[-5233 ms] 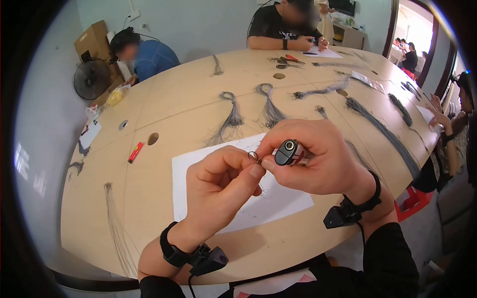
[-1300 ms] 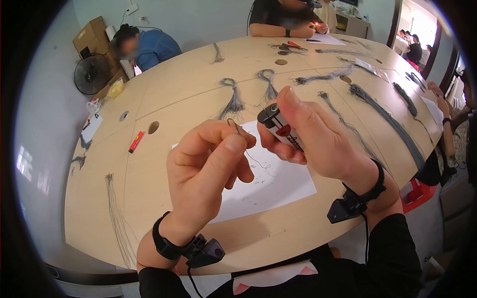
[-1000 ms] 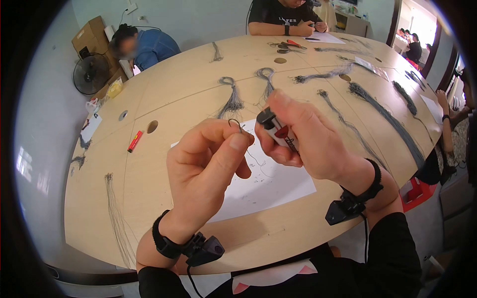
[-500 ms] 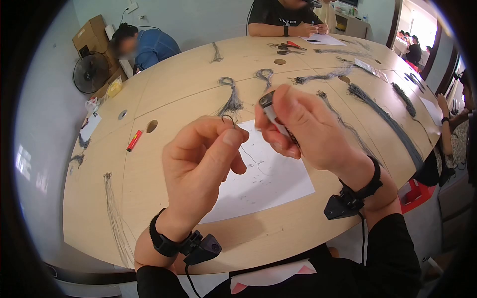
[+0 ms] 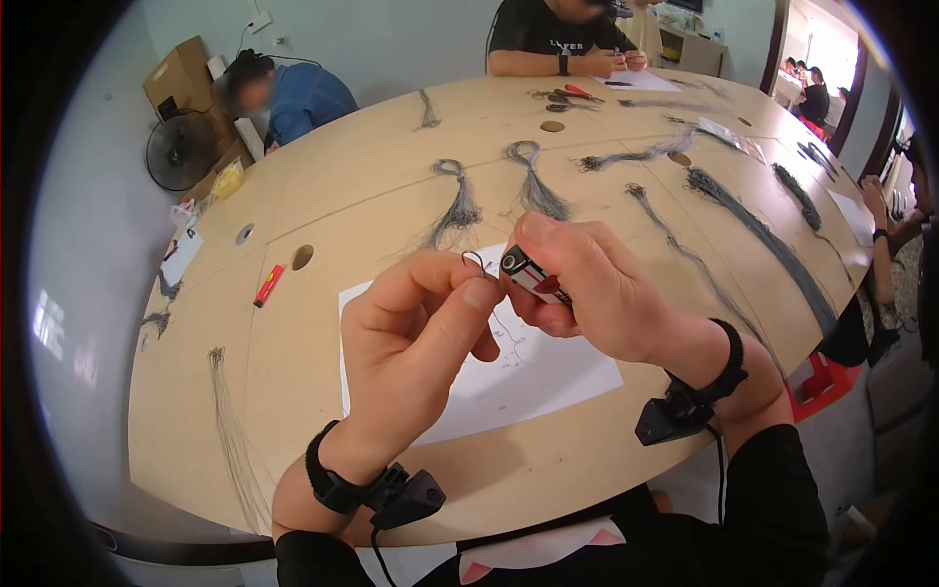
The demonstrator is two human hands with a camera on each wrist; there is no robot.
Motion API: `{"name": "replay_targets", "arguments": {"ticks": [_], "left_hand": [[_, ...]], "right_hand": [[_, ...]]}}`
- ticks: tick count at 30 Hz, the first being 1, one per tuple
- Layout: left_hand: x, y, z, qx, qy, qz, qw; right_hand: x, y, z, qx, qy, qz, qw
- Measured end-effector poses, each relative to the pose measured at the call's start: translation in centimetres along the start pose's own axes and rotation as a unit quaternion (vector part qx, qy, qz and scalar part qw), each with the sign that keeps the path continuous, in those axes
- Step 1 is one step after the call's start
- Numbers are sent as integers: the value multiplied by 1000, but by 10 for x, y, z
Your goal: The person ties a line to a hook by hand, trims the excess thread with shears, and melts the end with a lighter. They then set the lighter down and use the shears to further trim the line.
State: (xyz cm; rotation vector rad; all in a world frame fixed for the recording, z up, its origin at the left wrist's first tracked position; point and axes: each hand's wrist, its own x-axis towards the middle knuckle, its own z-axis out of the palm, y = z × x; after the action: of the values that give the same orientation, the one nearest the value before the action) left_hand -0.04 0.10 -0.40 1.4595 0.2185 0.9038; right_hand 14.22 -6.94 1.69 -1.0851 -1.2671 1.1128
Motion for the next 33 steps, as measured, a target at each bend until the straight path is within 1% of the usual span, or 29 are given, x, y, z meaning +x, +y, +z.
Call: {"name": "replay_targets", "arguments": {"ticks": [4,7,10,13,19,25,27,33], "left_hand": [[0,0,2,9,13,-4,1000],[0,0,2,9,5,3,1000],[0,0,3,2,11,11,1000],[0,-1,2,11,0,17,1000],[0,0,2,7,0,15,1000],[0,-1,1,6,-5,15,1000],[0,-1,1,6,-11,18,1000],[0,0,2,1,-4,15,1000]], "right_hand": [[0,4,-1,1,-6,-10,1000],[0,3,-1,5,0,-13,1000],[0,4,-2,-5,-7,-13,1000],[0,4,-2,3,-14,-18,1000],[-1,5,-2,-13,-21,-44,999],[-1,7,1,4,-17,-43,999],[1,9,4,-21,17,-70,997],[2,10,4,-25,14,-73,997]]}}
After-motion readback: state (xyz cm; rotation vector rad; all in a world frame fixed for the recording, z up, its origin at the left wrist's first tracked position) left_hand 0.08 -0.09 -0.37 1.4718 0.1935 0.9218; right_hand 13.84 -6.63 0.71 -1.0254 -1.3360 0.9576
